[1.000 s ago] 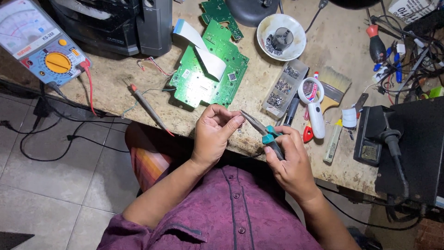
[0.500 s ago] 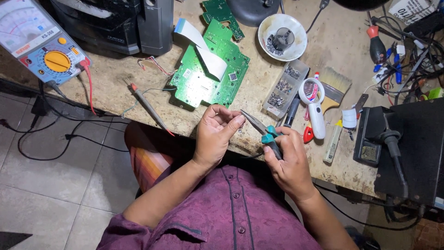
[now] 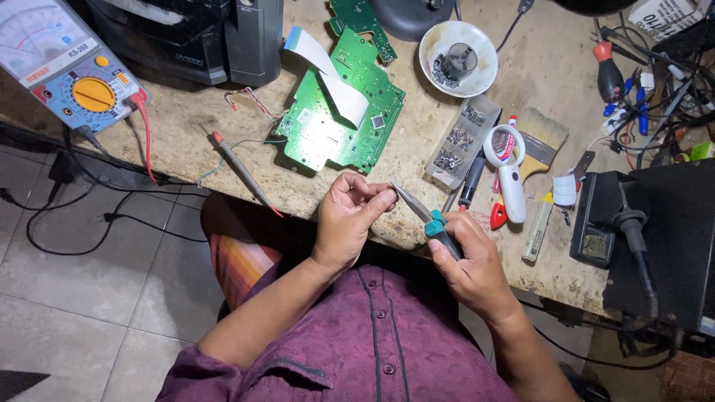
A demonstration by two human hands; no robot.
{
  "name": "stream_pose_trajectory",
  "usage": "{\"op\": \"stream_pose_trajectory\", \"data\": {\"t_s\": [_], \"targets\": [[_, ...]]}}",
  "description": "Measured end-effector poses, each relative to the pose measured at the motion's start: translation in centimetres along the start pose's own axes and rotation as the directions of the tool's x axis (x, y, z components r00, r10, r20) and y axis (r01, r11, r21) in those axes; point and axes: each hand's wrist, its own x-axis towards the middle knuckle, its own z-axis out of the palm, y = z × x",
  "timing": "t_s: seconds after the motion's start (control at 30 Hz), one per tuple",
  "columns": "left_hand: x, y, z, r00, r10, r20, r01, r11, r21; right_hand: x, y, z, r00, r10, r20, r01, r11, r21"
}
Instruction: Soldering and inspecting components on a circuit board at a repair bench.
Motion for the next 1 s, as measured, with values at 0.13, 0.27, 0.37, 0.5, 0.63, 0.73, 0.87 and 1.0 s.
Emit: {"op": "stream_pose_trajectory", "data": {"t_s": [0.13,0.27,0.37,0.5,0.63,0.73,0.87,1.0], "targets": [[-0.2,0.1,0.0,1.000,0.007,-0.014,-0.007,1.000,0.006,-0.5,-0.7,-1.3,0.999,0.041,0.030,-0.041,0.999,-0.001],[-0.1,0.2,-0.4,0.999,0.016,-0.044,-0.014,0.999,0.048,-3.9,2.4,-2.7,0.956,0.291,-0.033,-0.286,0.951,0.120],[-0.1,0.6,-0.7,0.997,0.073,-0.016,-0.069,0.983,0.167,-5.6,3.2,-3.5,0.896,0.380,-0.229,-0.356,0.924,0.141],[-1.1,3.3,0.0,0.880,0.348,0.324,-0.471,0.548,0.691,-9.4,9.8,-5.7,0.763,0.220,-0.608,-0.422,0.882,-0.211],[0.5,1.1,-2.0,0.718,0.381,0.582,-0.684,0.232,0.692,-11.6,12.7,-6.0,0.738,0.169,-0.653,-0.494,0.795,-0.352],[1.3,0.3,-2.7,0.683,0.247,0.687,-0.707,-0.012,0.707,-11.9,13.3,-5.4,0.761,0.190,-0.621,-0.517,0.754,-0.404],[1.7,-0.2,-3.1,0.697,0.207,0.687,-0.677,-0.128,0.725,-11.1,12.8,-4.4,0.726,0.281,-0.628,-0.611,0.684,-0.399],[1.0,0.9,-3.2,0.690,0.222,0.689,-0.694,-0.065,0.717,-11.2,13.6,-4.5,0.766,0.157,-0.624,-0.551,0.661,-0.510]]}}
